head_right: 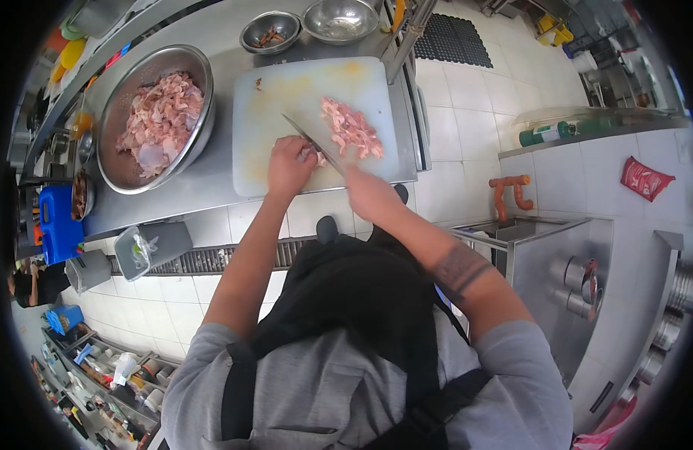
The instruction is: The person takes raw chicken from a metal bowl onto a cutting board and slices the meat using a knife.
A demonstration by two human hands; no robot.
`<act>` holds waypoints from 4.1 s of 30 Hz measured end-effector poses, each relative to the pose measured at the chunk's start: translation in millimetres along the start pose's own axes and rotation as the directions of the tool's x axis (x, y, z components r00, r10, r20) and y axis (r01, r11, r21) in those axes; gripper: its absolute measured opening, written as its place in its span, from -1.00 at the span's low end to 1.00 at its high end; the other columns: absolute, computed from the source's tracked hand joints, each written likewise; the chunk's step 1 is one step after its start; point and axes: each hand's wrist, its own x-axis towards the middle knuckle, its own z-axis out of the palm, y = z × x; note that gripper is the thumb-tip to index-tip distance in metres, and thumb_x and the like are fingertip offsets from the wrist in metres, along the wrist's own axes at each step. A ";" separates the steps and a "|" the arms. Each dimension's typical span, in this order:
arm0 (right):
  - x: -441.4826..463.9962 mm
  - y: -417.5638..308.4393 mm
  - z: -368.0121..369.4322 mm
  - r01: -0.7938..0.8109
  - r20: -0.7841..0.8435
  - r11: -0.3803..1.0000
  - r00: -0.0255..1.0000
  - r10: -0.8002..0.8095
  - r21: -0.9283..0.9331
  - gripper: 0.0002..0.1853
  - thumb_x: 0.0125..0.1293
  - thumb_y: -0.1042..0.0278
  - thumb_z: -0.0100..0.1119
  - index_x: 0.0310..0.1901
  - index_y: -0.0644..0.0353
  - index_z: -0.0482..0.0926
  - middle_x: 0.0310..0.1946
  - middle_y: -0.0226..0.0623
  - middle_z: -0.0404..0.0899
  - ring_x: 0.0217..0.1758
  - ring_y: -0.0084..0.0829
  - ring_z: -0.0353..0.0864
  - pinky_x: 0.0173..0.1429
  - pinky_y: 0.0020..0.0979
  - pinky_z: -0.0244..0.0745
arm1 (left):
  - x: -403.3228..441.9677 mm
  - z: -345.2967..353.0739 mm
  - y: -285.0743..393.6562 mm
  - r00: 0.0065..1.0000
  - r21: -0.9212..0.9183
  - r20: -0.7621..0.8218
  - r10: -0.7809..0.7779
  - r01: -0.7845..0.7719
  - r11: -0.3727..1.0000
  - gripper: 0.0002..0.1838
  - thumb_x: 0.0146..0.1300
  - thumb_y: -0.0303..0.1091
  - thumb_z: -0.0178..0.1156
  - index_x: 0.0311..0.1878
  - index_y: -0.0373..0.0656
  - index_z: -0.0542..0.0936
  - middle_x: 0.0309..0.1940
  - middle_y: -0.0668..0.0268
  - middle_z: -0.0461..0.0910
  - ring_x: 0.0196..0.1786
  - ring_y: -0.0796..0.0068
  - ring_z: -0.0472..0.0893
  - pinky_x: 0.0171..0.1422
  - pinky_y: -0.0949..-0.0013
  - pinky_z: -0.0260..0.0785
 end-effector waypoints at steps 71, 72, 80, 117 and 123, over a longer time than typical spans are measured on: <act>60.0 -43.2 9.9 0.029 0.028 0.999 0.999 -0.030 0.040 -0.79 0.46 0.47 -0.01 0.02 0.40 0.47 -0.20 0.33 0.72 -0.06 0.30 0.77 0.06 0.21 0.63 | -3.7 -22.9 -10.4 0.997 0.047 0.072 0.035 -0.038 0.998 -0.78 0.14 -0.43 0.36 -0.12 -0.23 0.72 -0.07 0.14 0.71 0.09 0.00 0.64 0.28 0.03 0.54; 52.9 -42.6 8.2 0.027 0.025 0.999 0.999 -0.028 0.043 -0.79 0.46 0.47 -0.01 0.02 0.40 0.47 -0.20 0.33 0.72 -0.06 0.30 0.77 0.06 0.21 0.63 | -6.6 -20.8 -14.3 0.997 0.057 0.052 0.048 -0.051 0.997 -0.77 0.16 -0.42 0.37 -0.11 -0.23 0.72 -0.04 0.14 0.71 0.10 0.01 0.64 0.29 0.04 0.54; -72.8 7.2 -32.9 -0.109 0.164 0.988 0.978 0.126 -0.109 -0.79 0.54 0.36 -0.01 0.03 0.33 0.49 -0.18 0.27 0.74 -0.08 0.30 0.76 0.07 0.26 0.60 | -11.5 -23.0 -18.3 0.999 0.104 0.003 0.035 -0.035 0.994 -0.76 0.17 -0.40 0.42 -0.10 -0.22 0.72 -0.05 0.14 0.71 0.11 0.01 0.64 0.28 0.06 0.54; -67.2 11.1 -57.2 -0.051 0.153 0.974 0.984 0.086 -0.221 -0.69 0.64 0.19 0.00 0.04 0.35 0.49 -0.25 0.27 0.73 -0.09 0.31 0.74 0.06 0.26 0.59 | -34.9 -50.4 -16.0 0.995 0.022 -0.085 -0.058 0.060 0.998 -0.70 0.14 -0.41 0.42 -0.03 -0.18 0.73 0.03 0.19 0.69 0.15 0.04 0.63 0.27 0.10 0.57; -60.1 -38.6 -47.1 -0.054 0.232 0.990 0.969 0.084 -0.131 -0.71 0.64 0.22 0.01 -0.02 0.36 0.48 -0.21 0.32 0.70 -0.09 0.34 0.70 0.05 0.28 0.55 | -32.7 -56.7 -13.2 1.000 -0.006 -0.004 -0.001 0.001 1.000 -0.66 0.15 -0.40 0.42 0.02 -0.20 0.72 0.06 0.20 0.69 0.15 0.07 0.63 0.26 0.11 0.57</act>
